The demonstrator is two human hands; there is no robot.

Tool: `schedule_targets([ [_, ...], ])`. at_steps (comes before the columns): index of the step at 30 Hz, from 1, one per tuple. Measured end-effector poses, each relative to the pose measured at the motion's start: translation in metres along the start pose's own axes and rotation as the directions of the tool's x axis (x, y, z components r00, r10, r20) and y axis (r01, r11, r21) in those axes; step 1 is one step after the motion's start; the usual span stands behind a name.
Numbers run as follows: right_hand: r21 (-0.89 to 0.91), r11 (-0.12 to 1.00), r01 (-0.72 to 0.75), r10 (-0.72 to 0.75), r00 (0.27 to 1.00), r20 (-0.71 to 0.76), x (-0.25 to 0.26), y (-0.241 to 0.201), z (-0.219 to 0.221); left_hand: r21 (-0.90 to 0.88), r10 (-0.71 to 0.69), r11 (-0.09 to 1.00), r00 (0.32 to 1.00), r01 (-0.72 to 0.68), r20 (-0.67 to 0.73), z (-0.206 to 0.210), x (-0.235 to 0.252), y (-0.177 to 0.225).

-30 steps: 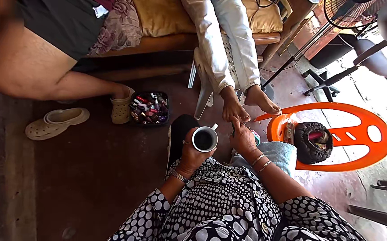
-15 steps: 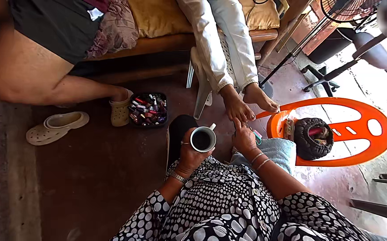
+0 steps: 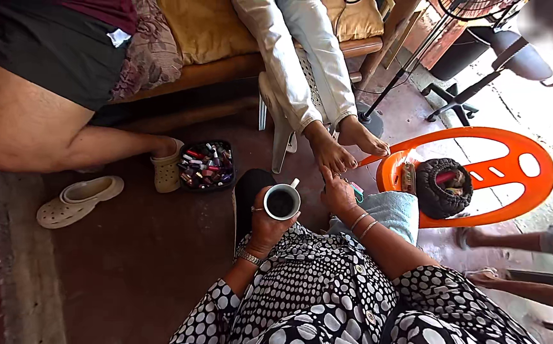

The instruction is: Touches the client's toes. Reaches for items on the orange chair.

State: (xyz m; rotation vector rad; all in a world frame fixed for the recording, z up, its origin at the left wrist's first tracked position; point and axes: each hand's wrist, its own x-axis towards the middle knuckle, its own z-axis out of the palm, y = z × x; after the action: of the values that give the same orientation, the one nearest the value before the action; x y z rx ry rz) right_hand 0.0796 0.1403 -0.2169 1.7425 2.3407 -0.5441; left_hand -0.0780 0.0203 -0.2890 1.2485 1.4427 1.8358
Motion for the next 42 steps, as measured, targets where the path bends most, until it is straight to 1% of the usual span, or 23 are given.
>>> schedule_targets([
  [2,0.029,0.998,0.057,-0.056,0.998,-0.025,-0.002,0.001,0.004,-0.019,-0.022,1.000,1.000,0.022,-0.006,0.000,0.000,0.001],
  [6,0.064,0.997,0.043,-0.043,0.999,0.000,-0.002,0.006,-0.001,-0.039,-0.030,0.999,1.000,0.031,0.006,0.002,-0.001,0.000],
  [8,0.134,0.991,0.022,-0.020,1.000,-0.018,-0.012,0.010,-0.012,-0.028,-0.030,0.999,1.000,0.031,0.008,0.003,-0.001,0.001],
  [10,0.242,0.970,0.023,0.008,0.992,-0.126,-0.026,0.017,-0.024,-0.021,-0.030,0.999,1.000,0.030,0.004,0.003,0.000,0.001],
  [12,0.280,0.960,0.006,0.054,0.978,-0.204,-0.029,0.025,-0.035,-0.020,-0.054,0.998,0.999,0.054,-0.006,0.004,0.000,0.003],
  [15,0.288,0.956,-0.058,0.114,0.977,-0.181,-0.021,0.036,-0.046,-0.002,-0.051,0.999,0.999,0.051,0.000,0.005,0.000,0.001],
  [18,0.371,0.924,-0.089,0.166,0.970,-0.180,-0.020,0.047,-0.048,0.048,-0.056,0.997,0.998,0.055,0.020,0.005,-0.001,0.001],
  [20,0.396,0.917,-0.038,0.128,0.971,-0.203,-0.021,0.051,-0.047,0.107,-0.052,0.993,0.998,0.050,0.017,0.005,-0.001,0.003],
  [22,0.373,0.928,0.012,0.062,0.981,-0.185,-0.018,0.060,-0.044,0.154,-0.050,0.987,0.999,0.049,0.008,0.004,-0.001,0.003],
  [24,0.356,0.934,0.035,0.024,0.986,-0.162,-0.019,0.073,-0.047,0.155,-0.062,0.986,0.998,0.063,-0.007,0.005,-0.002,0.005],
  [26,0.346,0.933,0.096,-0.017,0.974,-0.224,-0.029,0.089,-0.056,0.108,-0.086,0.990,0.996,0.088,-0.016,0.006,-0.002,0.009],
  [28,0.309,0.941,0.138,-0.032,0.945,-0.325,-0.044,0.109,-0.072,0.092,-0.089,0.992,0.996,0.092,-0.031,0.009,-0.002,0.012],
  [30,0.296,0.950,0.100,0.014,0.933,-0.359,-0.060,0.134,-0.093,0.114,-0.091,0.989,0.995,0.095,-0.033,0.010,-0.002,0.015],
  [32,0.314,0.948,0.048,0.078,0.923,-0.377,-0.065,0.165,-0.111,0.142,-0.091,0.985,0.995,0.095,-0.035,0.013,-0.001,0.020],
  [35,0.400,0.916,-0.027,0.175,0.925,-0.338,-0.034,0.230,-0.113,0.158,-0.118,0.981,0.993,0.116,0.003,0.017,0.002,0.024],
  [38,0.439,0.892,-0.108,0.235,0.940,-0.247,0.010,0.279,-0.088,0.173,-0.172,0.971,0.985,0.165,0.028,0.021,0.003,0.023],
  [40,0.433,0.893,-0.118,0.221,0.955,-0.196,0.041,0.299,-0.066,0.211,-0.214,0.956,0.977,0.204,0.024,0.027,0.005,0.027],
  [42,0.414,0.908,-0.065,0.160,0.967,-0.199,0.069,0.316,-0.040,0.314,-0.228,0.926,0.973,0.208,0.028,0.028,0.006,0.028],
])
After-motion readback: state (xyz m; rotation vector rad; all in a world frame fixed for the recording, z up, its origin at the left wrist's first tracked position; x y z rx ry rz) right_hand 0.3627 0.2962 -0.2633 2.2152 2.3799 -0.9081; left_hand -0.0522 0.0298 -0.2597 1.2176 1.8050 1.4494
